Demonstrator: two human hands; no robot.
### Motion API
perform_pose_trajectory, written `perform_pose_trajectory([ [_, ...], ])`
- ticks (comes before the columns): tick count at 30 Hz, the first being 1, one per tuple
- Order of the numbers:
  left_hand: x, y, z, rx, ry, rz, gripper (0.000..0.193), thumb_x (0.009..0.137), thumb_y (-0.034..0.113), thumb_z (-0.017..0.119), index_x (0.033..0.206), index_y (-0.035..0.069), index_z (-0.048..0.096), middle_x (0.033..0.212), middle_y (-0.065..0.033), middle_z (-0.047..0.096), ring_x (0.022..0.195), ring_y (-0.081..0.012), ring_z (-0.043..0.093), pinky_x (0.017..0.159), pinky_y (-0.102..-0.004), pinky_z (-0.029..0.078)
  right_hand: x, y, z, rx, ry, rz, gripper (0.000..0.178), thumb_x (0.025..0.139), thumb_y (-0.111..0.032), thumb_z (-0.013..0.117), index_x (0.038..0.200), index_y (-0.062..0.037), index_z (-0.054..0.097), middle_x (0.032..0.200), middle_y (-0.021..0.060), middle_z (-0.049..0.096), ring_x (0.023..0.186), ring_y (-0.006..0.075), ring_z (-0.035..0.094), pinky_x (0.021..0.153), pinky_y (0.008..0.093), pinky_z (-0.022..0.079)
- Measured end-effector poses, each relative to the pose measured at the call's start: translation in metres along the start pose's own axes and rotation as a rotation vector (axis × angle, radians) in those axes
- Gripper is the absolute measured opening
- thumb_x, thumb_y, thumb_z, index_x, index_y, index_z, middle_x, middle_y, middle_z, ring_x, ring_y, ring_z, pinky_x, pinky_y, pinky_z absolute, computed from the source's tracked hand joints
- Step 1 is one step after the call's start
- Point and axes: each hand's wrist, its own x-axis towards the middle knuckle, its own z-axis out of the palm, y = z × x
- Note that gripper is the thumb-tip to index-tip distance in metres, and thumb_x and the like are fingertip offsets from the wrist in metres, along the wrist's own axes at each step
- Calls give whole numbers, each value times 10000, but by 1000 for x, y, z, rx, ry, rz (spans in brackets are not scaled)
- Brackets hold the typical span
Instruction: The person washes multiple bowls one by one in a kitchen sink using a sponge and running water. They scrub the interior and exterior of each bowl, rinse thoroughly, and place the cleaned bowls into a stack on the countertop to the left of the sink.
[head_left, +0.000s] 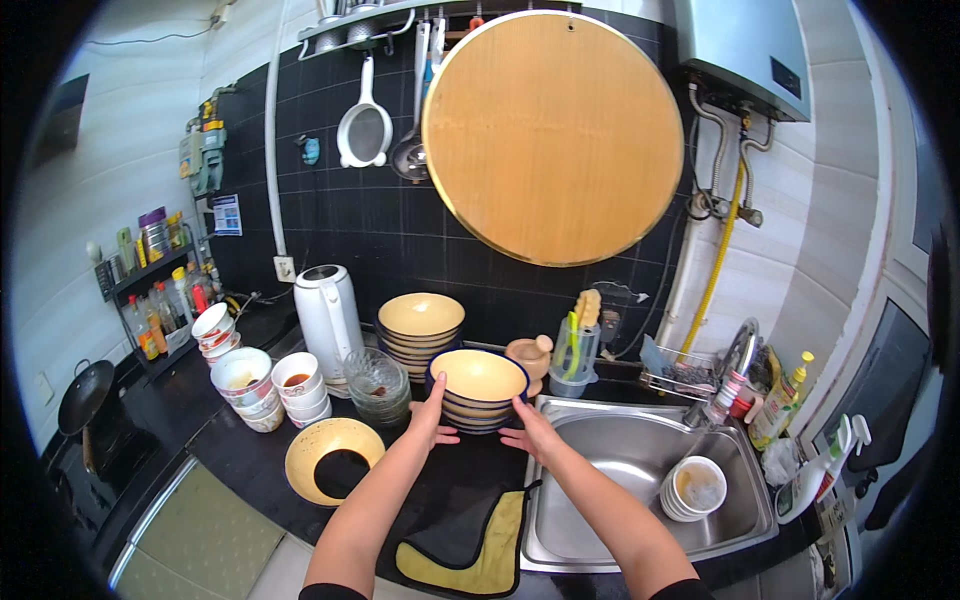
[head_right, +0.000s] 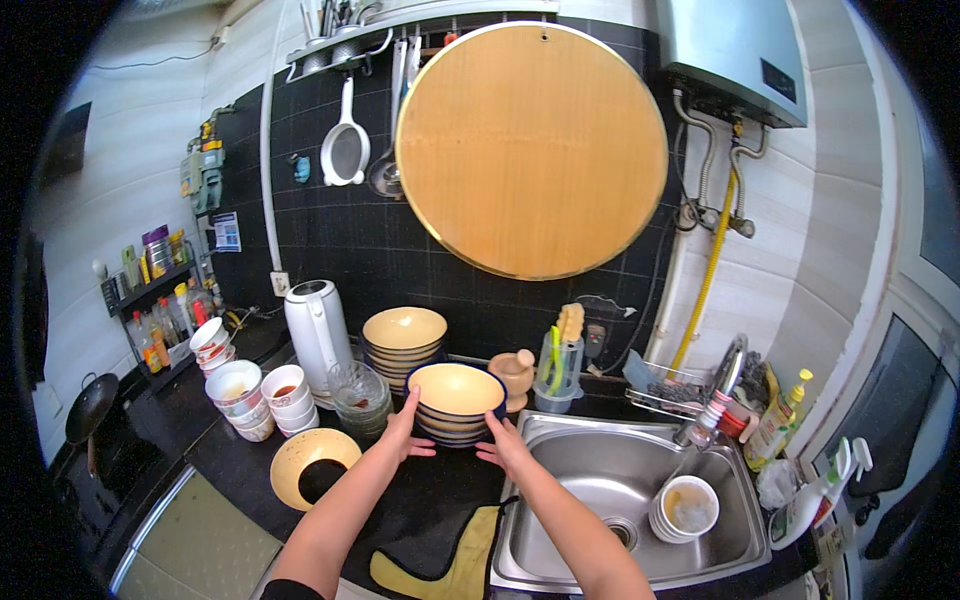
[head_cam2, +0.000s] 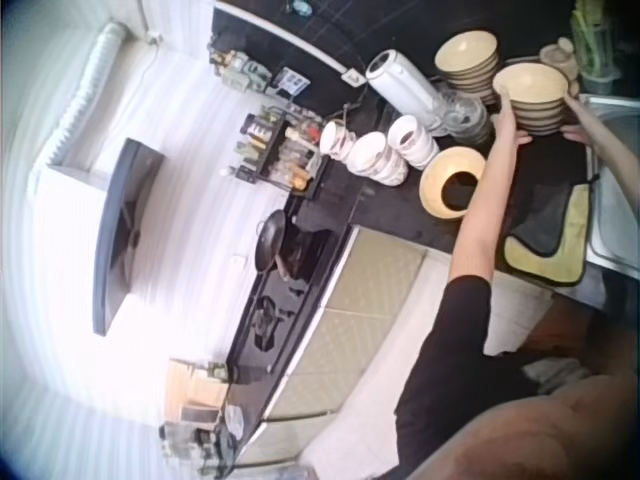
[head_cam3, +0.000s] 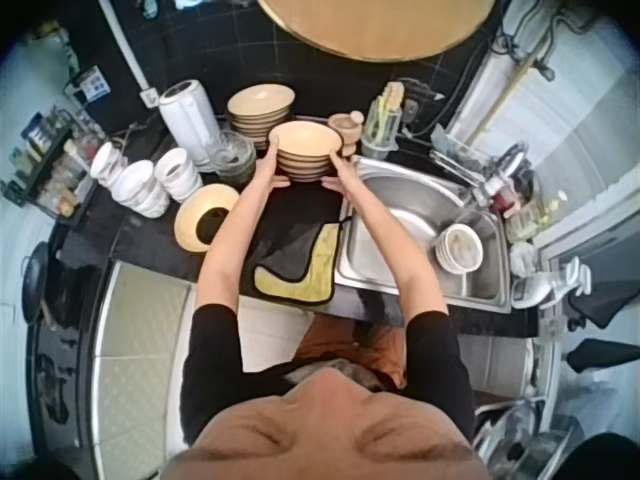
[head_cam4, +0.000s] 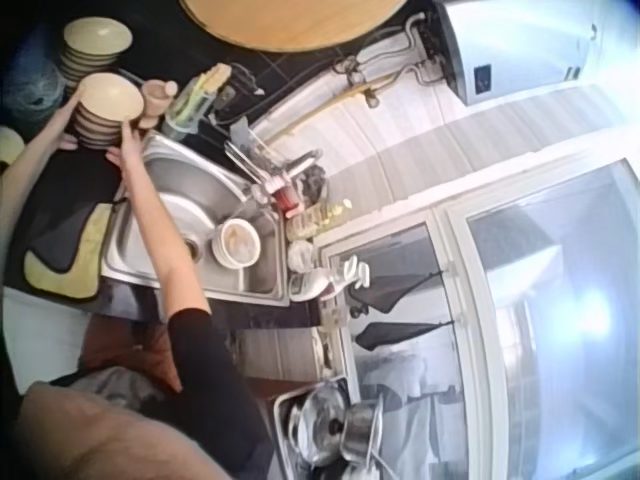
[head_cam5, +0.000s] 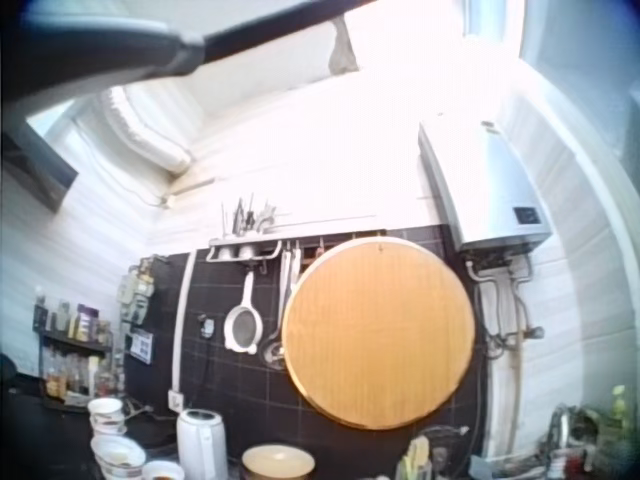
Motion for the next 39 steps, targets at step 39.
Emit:
perform_pose_trajectory([
  [39,-20,-46,36,110,284,221,749,721,451,612,1185,-26,269,902,-175,500,624,-255,543,494,-330,483,-215,24,-286,-222,569,-150,173,819,-113,508,968,-73,587,877,23,608,719,111,581,564,230,456],
])
